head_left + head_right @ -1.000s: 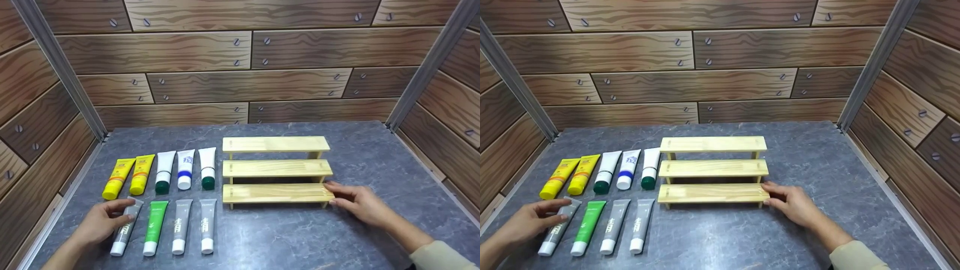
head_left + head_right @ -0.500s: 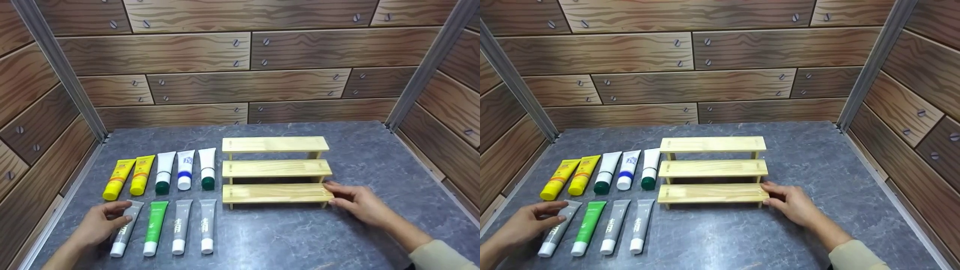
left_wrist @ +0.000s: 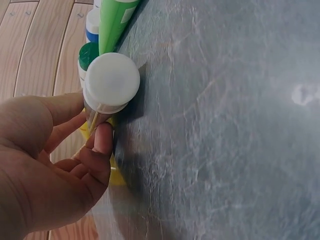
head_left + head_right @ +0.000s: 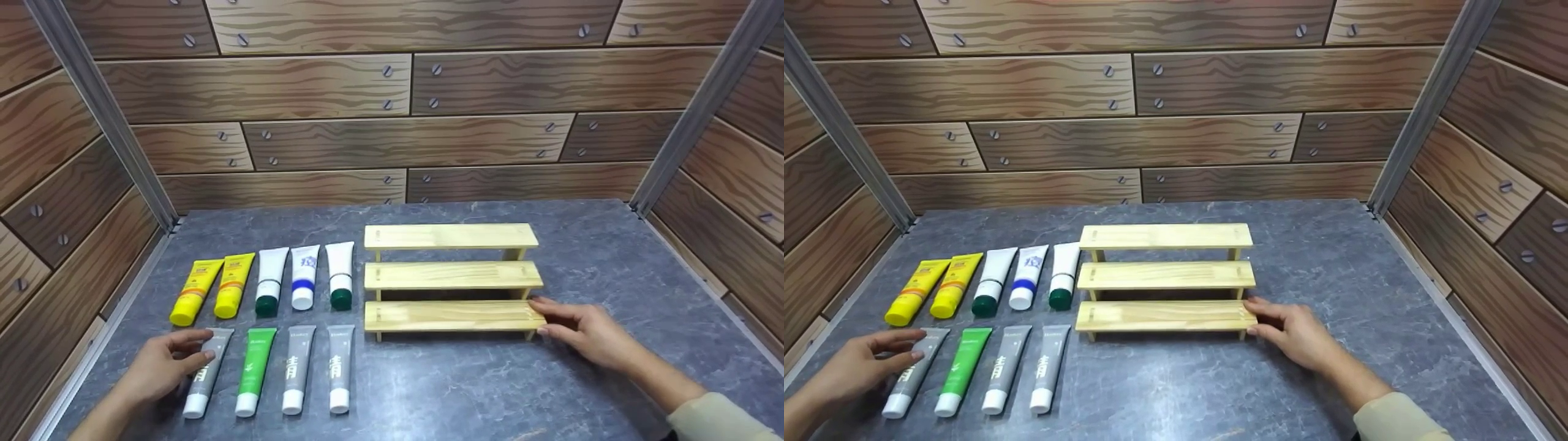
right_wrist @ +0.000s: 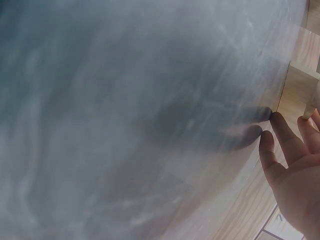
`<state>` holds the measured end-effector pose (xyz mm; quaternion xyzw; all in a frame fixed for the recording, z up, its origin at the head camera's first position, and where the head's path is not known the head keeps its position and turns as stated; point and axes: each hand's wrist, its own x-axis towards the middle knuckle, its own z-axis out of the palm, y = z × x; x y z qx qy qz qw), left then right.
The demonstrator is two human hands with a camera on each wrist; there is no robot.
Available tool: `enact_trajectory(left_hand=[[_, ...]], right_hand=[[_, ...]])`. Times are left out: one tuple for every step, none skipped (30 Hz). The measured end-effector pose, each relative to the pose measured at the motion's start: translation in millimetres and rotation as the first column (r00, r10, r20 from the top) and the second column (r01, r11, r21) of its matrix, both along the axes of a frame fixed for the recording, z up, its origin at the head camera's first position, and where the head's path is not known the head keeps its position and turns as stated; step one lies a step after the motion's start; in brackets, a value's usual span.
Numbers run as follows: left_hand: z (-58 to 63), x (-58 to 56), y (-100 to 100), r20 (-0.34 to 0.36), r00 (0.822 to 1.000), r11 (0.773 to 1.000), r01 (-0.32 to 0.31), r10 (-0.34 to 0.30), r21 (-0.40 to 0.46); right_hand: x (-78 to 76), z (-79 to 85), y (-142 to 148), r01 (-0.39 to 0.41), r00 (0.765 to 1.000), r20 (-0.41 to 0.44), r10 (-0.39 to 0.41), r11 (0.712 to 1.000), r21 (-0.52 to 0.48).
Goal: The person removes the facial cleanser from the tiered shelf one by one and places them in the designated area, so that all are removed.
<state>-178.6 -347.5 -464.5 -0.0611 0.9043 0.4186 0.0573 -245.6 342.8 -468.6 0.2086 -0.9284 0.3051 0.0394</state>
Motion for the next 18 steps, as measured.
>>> enact_trajectory(left_hand=[[0.0,-0.2,0,0.000,1.000,1.000,-0.002,0.002,0.003],[0.2,-0.3,0,0.003,1.000,1.000,-0.008,0.008,0.004],[0.5,-0.5,0,0.007,1.000,1.000,-0.013,0.012,0.006],[0.9,-1.0,0,0.011,1.000,1.000,-0.017,0.017,0.010],[1.2,-1.6,1,0.018,1.000,1.000,-0.020,0.020,0.015],[1.5,-2.3,1,0.023,0.999,1.000,-0.023,0.023,0.018],[2.0,-3.1,1,0.031,0.999,0.999,-0.028,0.027,0.023],[3.2,-3.0,1,0.037,0.999,0.999,-0.032,0.031,0.028],[4.5,-3.1,1,0.031,0.999,0.999,-0.028,0.027,0.028],[6.2,-3.1,1,0.017,1.000,1.000,-0.021,0.020,0.019],[8.4,-2.9,1,0.000,1.000,1.000,-0.013,0.013,0.009],[10.9,-2.7,2,-0.023,1.000,1.000,-0.007,0.006,-0.003],[14.1,-2.3,4,-0.043,0.999,1.000,-0.002,0.002,-0.019],[18.1,-2.2,6,-0.061,0.998,0.999,0.001,-0.004,-0.040],[22.1,-2.4,9,-0.077,0.997,0.998,0.004,-0.009,-0.064],[26.5,-2.7,12,-0.086,0.996,0.996,0.003,-0.010,-0.087],[31.0,-3.2,17,-0.091,0.996,0.995,0.001,-0.010,-0.099],[35.6,-3.6,22,-0.098,0.995,0.993,0.000,-0.011,-0.119]], right_hand=[[-0.7,0.4,0,0.000,1.000,0.004,0.000,1.000,0.001],[-1.6,0.9,0,0.000,1.000,0.007,0.000,1.000,0.004],[-2.6,1.6,1,-0.001,1.000,0.011,0.001,1.000,0.007],[-3.5,2.4,1,-0.001,1.000,0.016,0.001,1.000,0.010],[-4.4,3.1,2,-0.001,1.000,0.022,0.001,1.000,0.014],[-5.3,3.7,3,-0.002,1.000,0.027,0.001,1.000,0.017],[-6.2,4.5,3,-0.008,1.000,0.030,0.007,1.000,0.020],[-6.5,4.6,3,-0.013,0.999,0.031,0.012,1.000,0.025],[-6.6,4.7,3,-0.018,0.999,0.030,0.017,0.999,0.030],[-6.7,4.7,3,-0.025,0.999,0.027,0.024,0.999,0.034],[-6.7,4.8,2,-0.032,0.999,0.023,0.031,0.999,0.038],[-6.6,5.3,2,-0.037,0.999,0.019,0.037,0.998,0.044],[-6.5,5.9,1,-0.042,0.999,0.012,0.041,0.998,0.052],[-6.0,6.5,0,-0.039,0.999,0.006,0.039,0.997,0.060],[-5.5,7.3,-1,-0.034,0.999,0.002,0.034,0.997,0.064],[-4.9,8.2,-2,-0.026,1.000,-0.004,0.027,0.997,0.068],[-4.1,9.3,-4,-0.013,1.000,-0.020,0.015,0.997,0.075],[-3.0,10.7,-5,0.003,0.999,-0.041,0.000,0.997,0.080]])
